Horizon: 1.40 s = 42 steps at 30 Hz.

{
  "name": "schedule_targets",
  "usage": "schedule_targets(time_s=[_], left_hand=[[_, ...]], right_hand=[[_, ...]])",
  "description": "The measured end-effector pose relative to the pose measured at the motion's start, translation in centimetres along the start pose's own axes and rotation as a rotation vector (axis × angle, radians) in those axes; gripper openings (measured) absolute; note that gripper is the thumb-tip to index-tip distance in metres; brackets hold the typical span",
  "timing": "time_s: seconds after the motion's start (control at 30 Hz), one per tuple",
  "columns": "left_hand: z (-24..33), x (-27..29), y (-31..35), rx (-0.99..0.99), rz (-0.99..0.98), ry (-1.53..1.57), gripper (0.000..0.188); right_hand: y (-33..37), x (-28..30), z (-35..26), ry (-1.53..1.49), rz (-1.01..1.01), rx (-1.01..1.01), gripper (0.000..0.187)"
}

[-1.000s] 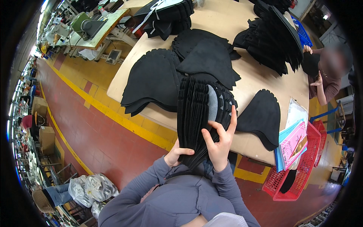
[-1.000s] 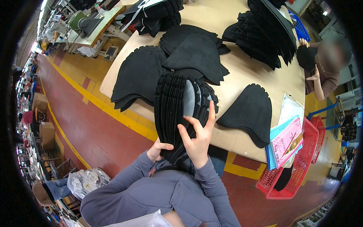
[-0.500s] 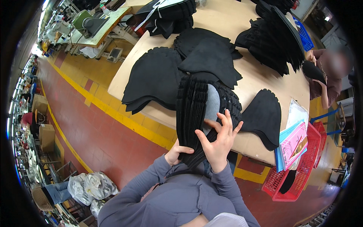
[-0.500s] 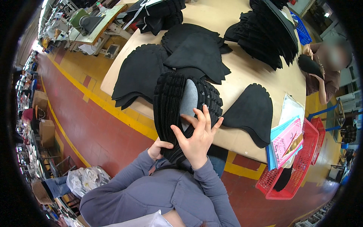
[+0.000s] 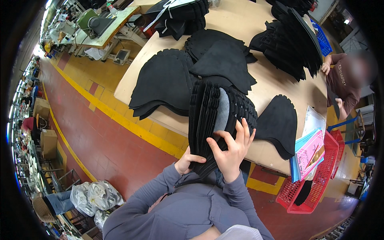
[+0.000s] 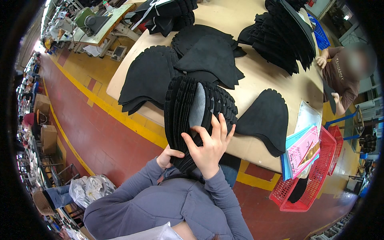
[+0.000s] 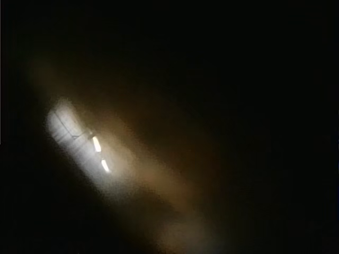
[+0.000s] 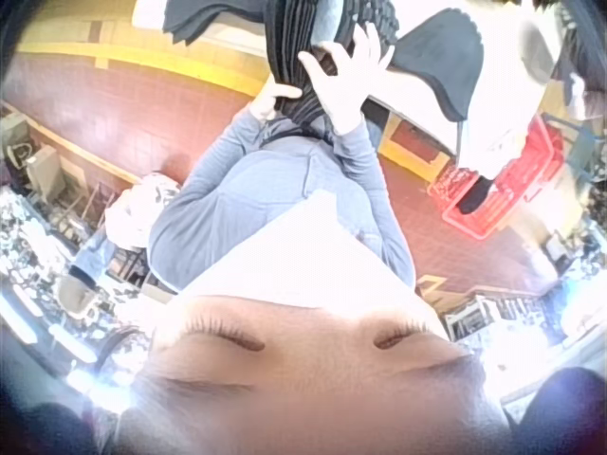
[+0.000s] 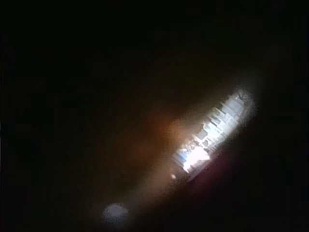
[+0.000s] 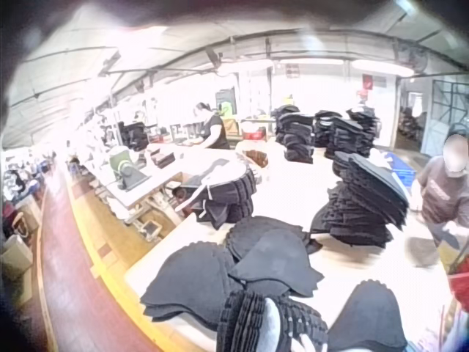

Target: The person repeatedly picks up stacks of black fabric pieces from a table, fans them to check alignment, and places them back in organized piles. The person also briefly handles a white elastic band and a small white tag.

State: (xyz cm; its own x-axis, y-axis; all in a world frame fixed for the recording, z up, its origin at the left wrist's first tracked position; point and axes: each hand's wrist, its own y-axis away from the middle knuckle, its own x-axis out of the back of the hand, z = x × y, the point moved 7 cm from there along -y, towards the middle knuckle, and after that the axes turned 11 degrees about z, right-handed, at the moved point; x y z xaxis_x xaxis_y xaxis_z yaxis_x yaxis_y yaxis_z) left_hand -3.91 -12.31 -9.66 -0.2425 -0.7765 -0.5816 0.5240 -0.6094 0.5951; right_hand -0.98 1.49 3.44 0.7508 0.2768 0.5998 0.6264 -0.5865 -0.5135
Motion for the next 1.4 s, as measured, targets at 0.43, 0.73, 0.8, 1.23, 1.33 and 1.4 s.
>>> schedule_targets(time_s=[0.43, 0.73, 0.8, 1.23, 1.33, 1.4], left_hand=[[-0.3, 0.1, 0.0, -0.005, -0.035, 0.024, 0.072], [-0.2, 0.1, -0.1, -0.025, -0.029, -0.028, 0.077], [-0.4, 0.4, -0.2, -0.029, -0.015, -0.046, 0.081], [-0.1, 0.0, -0.2, -0.047, -0.023, -0.096, 0.094], [-0.4, 0.4, -0.5, -0.061, -0.029, -0.129, 0.098], [-0.6, 0.8, -0.6, -0.075, -0.029, -0.146, 0.101]], right_hand=[[-0.2, 0.0, -0.3, 0.016, -0.001, -0.020, 0.018], [-0.1, -0.1, -0.8, 0.129, 0.018, 0.045, 0.011], [-0.1, 0.0, -0.9, 0.101, 0.006, 0.030, 0.009], [0.1, 0.1, 0.0, 0.026, 0.095, -0.099, 0.011], [0.2, 0.1, -0.8, 0.101, 0.089, -0.009, 0.013], [0.2, -0.1, -1.2, 0.180, 0.012, 0.074, 0.010]])
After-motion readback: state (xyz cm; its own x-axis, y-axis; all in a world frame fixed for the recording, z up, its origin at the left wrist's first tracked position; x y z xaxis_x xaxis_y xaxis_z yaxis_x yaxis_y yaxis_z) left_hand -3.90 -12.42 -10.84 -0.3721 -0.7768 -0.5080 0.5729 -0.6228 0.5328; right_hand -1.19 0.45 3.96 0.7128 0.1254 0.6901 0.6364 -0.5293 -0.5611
